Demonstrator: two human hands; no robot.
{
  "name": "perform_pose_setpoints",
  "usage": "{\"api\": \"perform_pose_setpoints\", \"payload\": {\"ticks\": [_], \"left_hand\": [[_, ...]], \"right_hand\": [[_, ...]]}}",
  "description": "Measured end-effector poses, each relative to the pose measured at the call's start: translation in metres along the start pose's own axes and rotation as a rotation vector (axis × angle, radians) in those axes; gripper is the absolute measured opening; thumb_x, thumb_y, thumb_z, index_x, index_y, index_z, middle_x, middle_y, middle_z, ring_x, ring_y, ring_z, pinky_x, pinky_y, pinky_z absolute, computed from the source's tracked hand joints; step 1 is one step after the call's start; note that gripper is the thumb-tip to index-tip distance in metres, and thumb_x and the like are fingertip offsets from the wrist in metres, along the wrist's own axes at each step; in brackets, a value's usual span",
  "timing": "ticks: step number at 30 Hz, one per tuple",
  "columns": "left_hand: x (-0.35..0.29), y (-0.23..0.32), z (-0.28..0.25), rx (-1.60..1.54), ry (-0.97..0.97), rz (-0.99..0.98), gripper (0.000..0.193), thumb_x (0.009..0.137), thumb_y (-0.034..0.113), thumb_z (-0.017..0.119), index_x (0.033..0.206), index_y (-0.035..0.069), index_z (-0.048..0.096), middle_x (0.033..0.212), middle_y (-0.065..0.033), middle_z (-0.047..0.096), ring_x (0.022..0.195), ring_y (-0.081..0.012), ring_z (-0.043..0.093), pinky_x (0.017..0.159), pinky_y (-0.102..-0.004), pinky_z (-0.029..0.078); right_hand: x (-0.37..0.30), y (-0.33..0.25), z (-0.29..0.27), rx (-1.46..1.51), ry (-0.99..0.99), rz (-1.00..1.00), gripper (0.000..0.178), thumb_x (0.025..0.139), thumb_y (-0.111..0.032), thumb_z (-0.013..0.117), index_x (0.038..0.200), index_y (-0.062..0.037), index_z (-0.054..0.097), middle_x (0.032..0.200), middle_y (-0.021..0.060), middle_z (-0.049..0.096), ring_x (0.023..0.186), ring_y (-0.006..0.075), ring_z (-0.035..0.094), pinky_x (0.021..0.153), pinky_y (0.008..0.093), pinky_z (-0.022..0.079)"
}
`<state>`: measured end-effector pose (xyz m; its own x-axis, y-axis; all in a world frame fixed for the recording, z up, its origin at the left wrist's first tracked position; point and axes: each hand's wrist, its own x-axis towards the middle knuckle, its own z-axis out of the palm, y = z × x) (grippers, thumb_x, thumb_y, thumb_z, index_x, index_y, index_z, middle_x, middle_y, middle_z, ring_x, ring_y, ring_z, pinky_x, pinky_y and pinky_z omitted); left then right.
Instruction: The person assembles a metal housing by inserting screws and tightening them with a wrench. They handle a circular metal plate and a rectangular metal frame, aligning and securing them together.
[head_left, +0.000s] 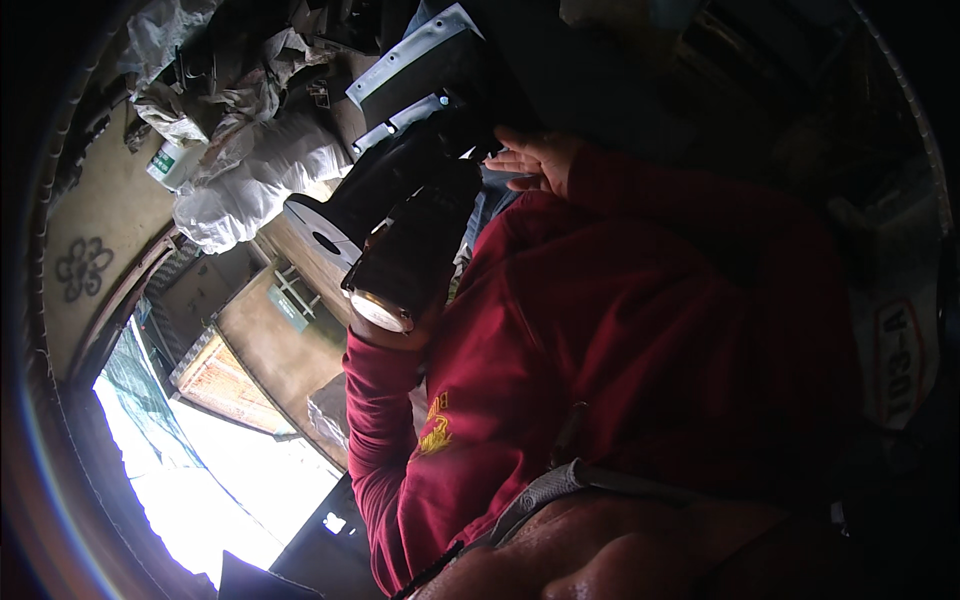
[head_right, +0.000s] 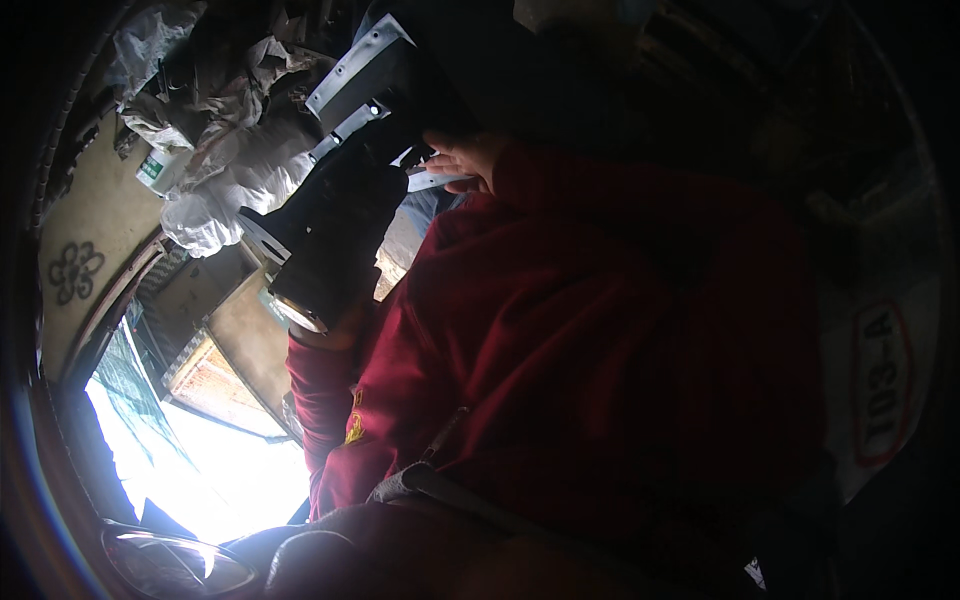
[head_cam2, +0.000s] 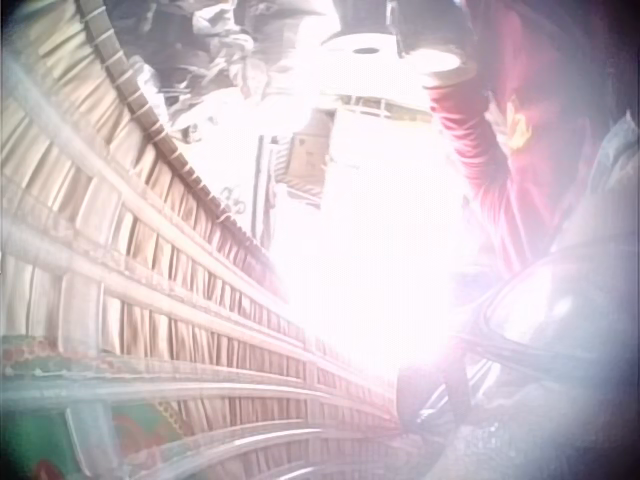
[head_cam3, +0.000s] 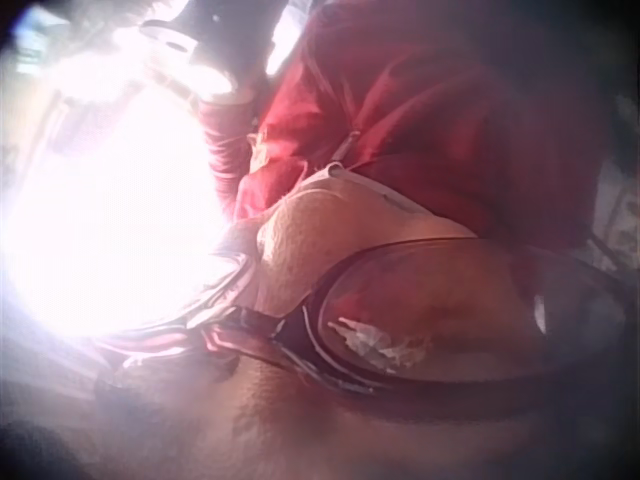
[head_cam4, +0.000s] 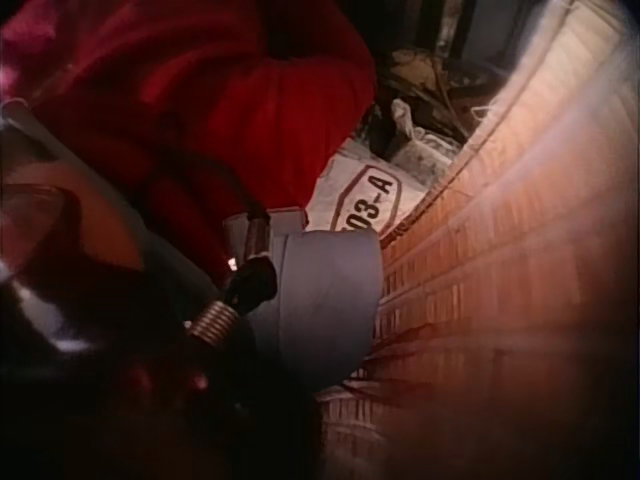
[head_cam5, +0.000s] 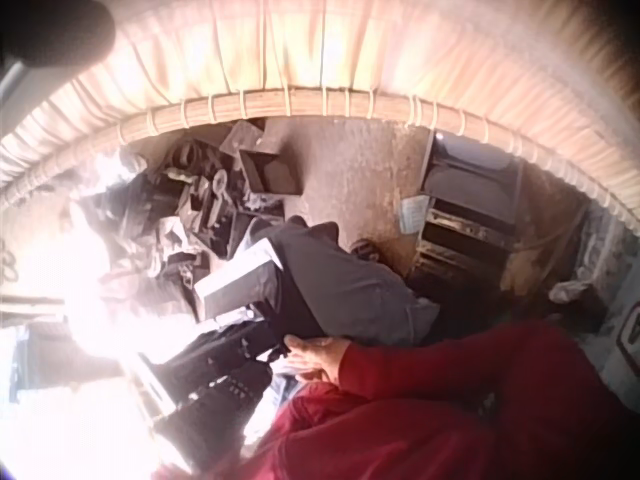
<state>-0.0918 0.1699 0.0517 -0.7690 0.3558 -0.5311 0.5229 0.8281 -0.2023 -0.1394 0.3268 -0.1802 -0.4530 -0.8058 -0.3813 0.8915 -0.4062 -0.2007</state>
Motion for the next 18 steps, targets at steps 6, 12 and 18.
{"api": "perform_pose_setpoints", "payload": {"ticks": [6,12,18], "left_hand": [[0.012,0.003,-0.011,-0.108,0.012,0.012,0.044,0.081,0.025,0.069,0.121,0.008,0.062,0.120,-0.0138,0.063,0.112,-0.0348,0.059,0.101,-0.0419,0.046],[0.012,-0.013,0.019,-0.233,0.134,-0.012,0.052,0.077,0.023,0.076,0.122,0.005,0.059,0.116,-0.0149,0.065,0.108,-0.0306,0.064,0.096,-0.0393,0.049],[0.009,-0.015,0.025,-0.536,0.206,-0.118,0.047,0.070,0.021,0.078,0.112,0.005,0.064,0.106,-0.0132,0.067,0.098,-0.0311,0.064,0.085,-0.0398,0.052]], "right_hand": [[0.001,0.000,-0.002,-0.062,-0.008,-0.004,0.083,0.091,-0.059,0.057,0.142,0.0030,0.036,0.146,0.0165,0.046,0.138,0.0196,0.042,0.091,0.0255,0.046],[0.002,-0.007,-0.005,-0.110,0.035,-0.055,0.080,0.093,-0.058,0.054,0.145,-0.0012,0.035,0.146,0.0150,0.047,0.139,0.0195,0.040,0.097,0.0288,0.043],[0.000,-0.017,-0.005,-0.115,0.096,-0.069,0.069,0.095,-0.054,0.053,0.144,-0.0073,0.038,0.143,0.0138,0.050,0.137,0.0195,0.043,0.099,0.0319,0.041]]}}
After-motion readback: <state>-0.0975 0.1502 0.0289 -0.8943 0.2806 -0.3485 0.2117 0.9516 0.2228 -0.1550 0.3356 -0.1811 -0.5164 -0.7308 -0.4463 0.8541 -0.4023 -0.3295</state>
